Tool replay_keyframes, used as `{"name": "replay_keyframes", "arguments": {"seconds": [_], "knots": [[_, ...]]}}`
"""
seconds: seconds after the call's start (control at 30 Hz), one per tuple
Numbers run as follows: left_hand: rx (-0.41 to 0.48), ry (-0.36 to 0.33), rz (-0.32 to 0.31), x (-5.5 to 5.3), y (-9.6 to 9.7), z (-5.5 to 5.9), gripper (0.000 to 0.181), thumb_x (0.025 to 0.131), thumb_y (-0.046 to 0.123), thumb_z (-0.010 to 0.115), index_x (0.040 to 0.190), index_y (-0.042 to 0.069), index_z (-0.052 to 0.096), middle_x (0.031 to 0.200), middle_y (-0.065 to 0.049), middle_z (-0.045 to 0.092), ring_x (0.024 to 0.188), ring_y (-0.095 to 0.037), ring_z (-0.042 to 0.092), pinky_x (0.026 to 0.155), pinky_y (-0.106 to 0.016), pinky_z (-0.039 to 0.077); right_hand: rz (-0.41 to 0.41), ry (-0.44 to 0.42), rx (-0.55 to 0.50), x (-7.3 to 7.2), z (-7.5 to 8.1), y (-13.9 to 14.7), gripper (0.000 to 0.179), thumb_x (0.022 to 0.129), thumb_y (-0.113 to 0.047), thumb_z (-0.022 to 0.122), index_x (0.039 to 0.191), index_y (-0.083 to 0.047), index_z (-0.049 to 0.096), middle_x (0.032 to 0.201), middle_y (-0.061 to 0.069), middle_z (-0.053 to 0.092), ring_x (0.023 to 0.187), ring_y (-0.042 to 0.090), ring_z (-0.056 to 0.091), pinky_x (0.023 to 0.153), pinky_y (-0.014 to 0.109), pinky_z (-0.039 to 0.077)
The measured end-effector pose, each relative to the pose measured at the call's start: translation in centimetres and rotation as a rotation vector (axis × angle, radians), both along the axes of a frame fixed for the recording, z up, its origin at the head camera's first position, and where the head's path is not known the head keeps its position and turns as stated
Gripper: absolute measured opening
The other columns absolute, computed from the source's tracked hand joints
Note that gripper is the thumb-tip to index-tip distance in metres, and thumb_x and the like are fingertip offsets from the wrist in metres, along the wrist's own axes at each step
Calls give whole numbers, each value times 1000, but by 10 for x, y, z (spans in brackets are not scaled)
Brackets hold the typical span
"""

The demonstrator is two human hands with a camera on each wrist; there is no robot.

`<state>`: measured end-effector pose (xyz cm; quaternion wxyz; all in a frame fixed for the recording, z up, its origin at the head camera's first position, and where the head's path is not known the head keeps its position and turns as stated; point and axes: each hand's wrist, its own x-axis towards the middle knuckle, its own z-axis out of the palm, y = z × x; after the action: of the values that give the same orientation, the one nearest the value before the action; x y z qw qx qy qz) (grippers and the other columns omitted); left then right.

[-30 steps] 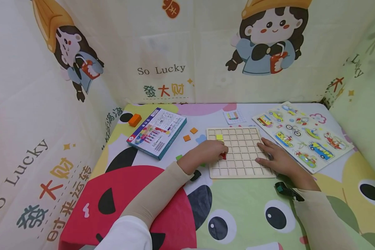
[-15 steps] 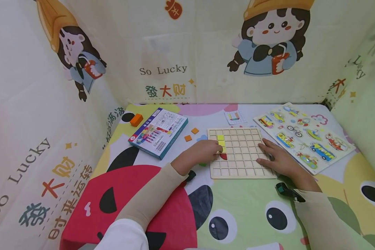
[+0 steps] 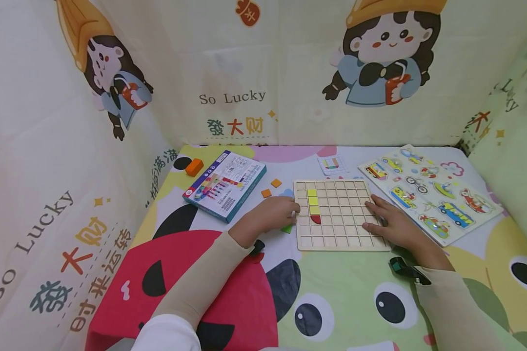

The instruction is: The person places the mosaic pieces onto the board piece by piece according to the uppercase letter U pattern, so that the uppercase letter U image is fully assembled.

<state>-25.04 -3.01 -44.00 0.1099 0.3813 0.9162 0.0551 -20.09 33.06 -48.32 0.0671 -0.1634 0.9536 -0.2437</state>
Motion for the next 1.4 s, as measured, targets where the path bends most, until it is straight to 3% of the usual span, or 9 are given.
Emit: {"name": "replay_keyframes", "arguments": {"seconds": [0.2, 0.43, 0.8, 1.4], "knots": [[-14, -25, 19, 3, -8, 0, 32, 94, 34, 64, 122, 19, 67, 97, 7, 56, 84, -9, 50, 66, -21, 44, 4, 3, -4, 0, 0, 0, 80, 93, -49, 60, 151, -2, 31, 159, 20, 11, 142, 47, 11, 103, 68, 16], [-12, -31, 13, 6, -16, -2, 25, 93, 31, 66, 114, 18, 70, 88, 8, 55, 79, -9, 50, 66, -23, 43, 10, 11, 1, -1, -3, 2, 80, 93, -49, 60, 151, -3, 31, 159, 19, 12, 142, 47, 11, 104, 67, 16], [9, -64, 7, 15, -23, -3, 33, 91, 29, 69, 122, 19, 69, 107, 6, 61, 93, -7, 54, 79, -23, 47, 4, 5, -1, -2, -2, 2, 80, 92, -49, 60, 151, -3, 31, 159, 20, 12, 142, 47, 11, 104, 68, 15], [-38, -81, -27, 17, -20, -1, 35, 87, 28, 74, 122, 21, 69, 104, 7, 59, 89, -7, 52, 75, -21, 46, 5, 14, 1, -2, -5, 3, 80, 92, -49, 60, 151, -3, 32, 159, 19, 12, 142, 47, 12, 104, 67, 16]]}}
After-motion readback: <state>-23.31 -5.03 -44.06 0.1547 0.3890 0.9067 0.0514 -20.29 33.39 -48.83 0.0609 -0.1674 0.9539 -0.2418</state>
